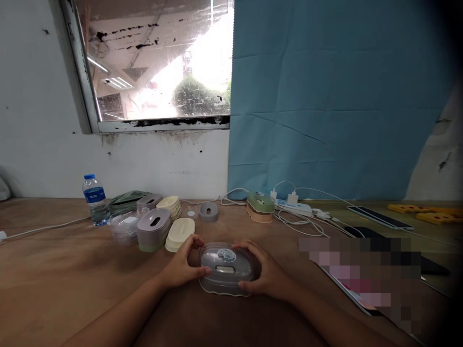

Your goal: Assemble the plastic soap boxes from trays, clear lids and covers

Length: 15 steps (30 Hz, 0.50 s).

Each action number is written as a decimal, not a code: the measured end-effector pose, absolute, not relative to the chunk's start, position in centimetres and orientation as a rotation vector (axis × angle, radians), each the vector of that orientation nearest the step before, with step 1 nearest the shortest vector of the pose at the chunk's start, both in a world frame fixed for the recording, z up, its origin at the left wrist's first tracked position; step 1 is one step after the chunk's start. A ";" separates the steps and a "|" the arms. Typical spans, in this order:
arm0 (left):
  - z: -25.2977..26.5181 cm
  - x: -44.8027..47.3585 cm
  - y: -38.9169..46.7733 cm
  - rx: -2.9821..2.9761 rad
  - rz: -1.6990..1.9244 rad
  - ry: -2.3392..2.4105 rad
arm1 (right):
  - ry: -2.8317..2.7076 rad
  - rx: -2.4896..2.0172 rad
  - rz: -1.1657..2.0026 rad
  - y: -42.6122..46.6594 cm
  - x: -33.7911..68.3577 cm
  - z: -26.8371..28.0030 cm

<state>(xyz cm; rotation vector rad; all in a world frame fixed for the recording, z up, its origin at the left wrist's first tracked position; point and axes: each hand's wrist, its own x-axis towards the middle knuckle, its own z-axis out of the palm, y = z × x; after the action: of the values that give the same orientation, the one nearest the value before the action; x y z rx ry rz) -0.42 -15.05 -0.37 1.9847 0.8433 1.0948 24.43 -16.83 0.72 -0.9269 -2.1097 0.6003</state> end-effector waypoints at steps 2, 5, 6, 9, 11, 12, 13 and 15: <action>-0.3 -0.4 -15.0 1.989 1.038 0.852 | -2.150 -0.949 0.654 -16.7 24.6 0.6; -0.3 -0.3 -14.9 1.967 0.972 0.840 | -2.199 -0.988 0.716 -16.6 24.8 0.4; -0.3 -0.4 -14.8 1.948 0.956 0.832 | -2.206 -0.999 0.740 -16.6 24.8 0.4; -0.5 -0.4 -14.7 1.899 0.921 0.815 | -2.220 -1.024 0.837 -16.9 24.7 0.6; -0.5 -0.4 -14.6 1.896 0.911 0.813 | -2.241 -1.044 0.893 -17.1 24.6 0.8; -0.5 -0.4 -14.6 1.902 0.906 0.811 | -2.251 -1.054 0.907 -17.2 24.7 0.9; -0.4 -0.5 -14.6 1.909 0.900 0.809 | -2.262 -1.061 0.909 -17.3 24.7 1.0; -0.3 -0.4 -14.7 1.919 0.888 0.805 | -2.286 -1.060 0.895 -17.4 24.8 1.1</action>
<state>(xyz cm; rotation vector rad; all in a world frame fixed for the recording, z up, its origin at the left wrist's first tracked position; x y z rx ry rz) -0.45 -14.69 -0.28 1.9189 0.8053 0.8882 24.84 -17.38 1.05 -1.0605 -2.2858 0.8954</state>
